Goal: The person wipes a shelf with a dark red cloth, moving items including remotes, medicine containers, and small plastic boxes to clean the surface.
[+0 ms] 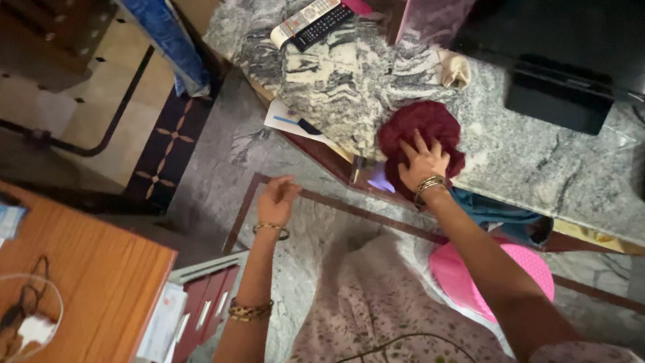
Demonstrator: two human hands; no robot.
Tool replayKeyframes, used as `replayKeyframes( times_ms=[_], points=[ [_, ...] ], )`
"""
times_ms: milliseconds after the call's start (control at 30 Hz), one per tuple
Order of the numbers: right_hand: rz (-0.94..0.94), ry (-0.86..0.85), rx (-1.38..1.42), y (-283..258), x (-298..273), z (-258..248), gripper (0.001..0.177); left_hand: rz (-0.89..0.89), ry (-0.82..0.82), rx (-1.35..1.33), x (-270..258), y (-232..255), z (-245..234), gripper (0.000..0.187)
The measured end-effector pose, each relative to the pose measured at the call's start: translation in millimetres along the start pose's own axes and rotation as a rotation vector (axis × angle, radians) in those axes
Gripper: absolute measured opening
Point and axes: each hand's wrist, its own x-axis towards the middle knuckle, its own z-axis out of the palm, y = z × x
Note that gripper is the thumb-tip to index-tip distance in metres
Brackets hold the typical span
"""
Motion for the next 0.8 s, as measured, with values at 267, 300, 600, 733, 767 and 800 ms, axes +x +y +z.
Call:
replayKeyframes(
  times_ms=[267,300,600,733,767,800],
  points=[
    [-0.245,-0.032,-0.020,-57.9,80.0,7.0,0.063,0.003,-0.092,0.268,109.7,55.0,45.4,0.031],
    [-0.239,-0.012,-0.010,-61.5,92.4,6.0,0.063,-0.043,-0.108,0.284,126.2,59.2,49.5,0.033],
    [-0.211,-0.042,-0.034,-99.4,201.1,-5.8,0.068,0.119,-0.080,0.275,253.7,39.5,51.3,0.058],
    [-0.184,-0.029,0.000,-102.1,211.4,-14.0,0.067,0.184,-0.080,0.325,304.3,28.6,73.5,0.053],
    [-0.170,-0.041,-0.011,-105.2,207.8,-15.1,0.067,0.280,-0.090,0.349,317.1,27.8,79.0,0.054],
    [-0.156,-0.052,-0.021,-107.3,204.7,-16.7,0.067,0.376,-0.099,0.372,329.3,28.2,84.1,0.055]
  ],
)
